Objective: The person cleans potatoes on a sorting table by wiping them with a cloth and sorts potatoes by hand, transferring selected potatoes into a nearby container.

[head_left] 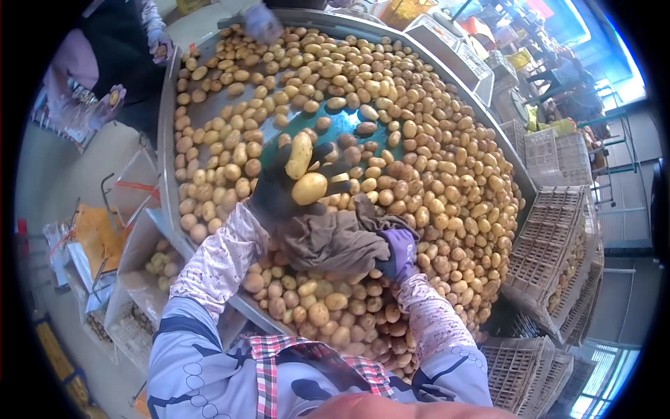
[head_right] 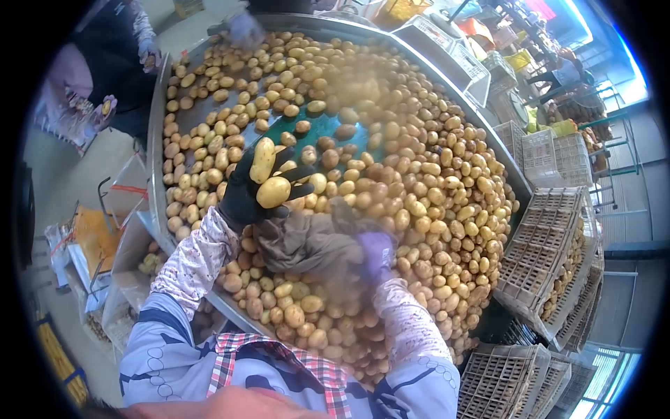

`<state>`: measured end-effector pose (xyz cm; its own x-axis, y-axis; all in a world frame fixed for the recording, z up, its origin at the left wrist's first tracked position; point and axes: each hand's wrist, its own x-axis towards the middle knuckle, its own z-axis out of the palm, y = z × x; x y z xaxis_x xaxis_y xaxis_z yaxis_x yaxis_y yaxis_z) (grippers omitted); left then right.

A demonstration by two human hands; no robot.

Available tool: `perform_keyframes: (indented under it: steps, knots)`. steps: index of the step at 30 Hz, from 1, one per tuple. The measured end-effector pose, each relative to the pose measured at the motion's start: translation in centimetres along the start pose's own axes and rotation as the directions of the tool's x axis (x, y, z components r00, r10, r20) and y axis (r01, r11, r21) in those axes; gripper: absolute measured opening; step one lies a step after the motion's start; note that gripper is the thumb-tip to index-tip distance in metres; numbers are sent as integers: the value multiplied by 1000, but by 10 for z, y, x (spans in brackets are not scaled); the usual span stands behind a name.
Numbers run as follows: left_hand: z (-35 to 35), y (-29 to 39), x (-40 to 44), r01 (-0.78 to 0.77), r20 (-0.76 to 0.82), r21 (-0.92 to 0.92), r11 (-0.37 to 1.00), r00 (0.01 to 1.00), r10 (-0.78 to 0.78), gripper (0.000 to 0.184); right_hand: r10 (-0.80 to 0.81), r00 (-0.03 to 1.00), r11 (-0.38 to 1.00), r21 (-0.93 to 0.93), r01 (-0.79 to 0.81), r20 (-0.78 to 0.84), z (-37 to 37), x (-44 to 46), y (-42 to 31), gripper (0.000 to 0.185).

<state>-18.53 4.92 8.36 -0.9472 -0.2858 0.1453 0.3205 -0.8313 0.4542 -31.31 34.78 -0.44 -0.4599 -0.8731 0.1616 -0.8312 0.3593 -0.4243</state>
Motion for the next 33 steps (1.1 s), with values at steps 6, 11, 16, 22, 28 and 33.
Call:
perform_keyframes:
  steps: [6,11,16,22,28,33]
  knots:
    - [10,20,-79,104,-90,410,906,993,-73,57,97,989,990,-116,-84,110,-6,2,-8,47]
    - [-2,28,-169,115,-342,282,952,940,-12,54,32,999,998,-46,-32,-13,-3,1,-11,47]
    - [23,42,-264,12,-536,281,960,831,147,48,31,996,999,19,-30,-85,3,-3,-9,47]
    - [21,61,-330,-287,-611,8,958,757,231,43,66,995,997,46,-62,-77,-4,0,-22,42]
    - [11,61,-343,-127,-596,565,815,621,510,45,7,993,990,140,9,-114,-9,1,-34,44]
    - [49,64,-309,82,-538,739,669,670,512,60,21,995,998,62,-15,-100,-17,1,-42,46]
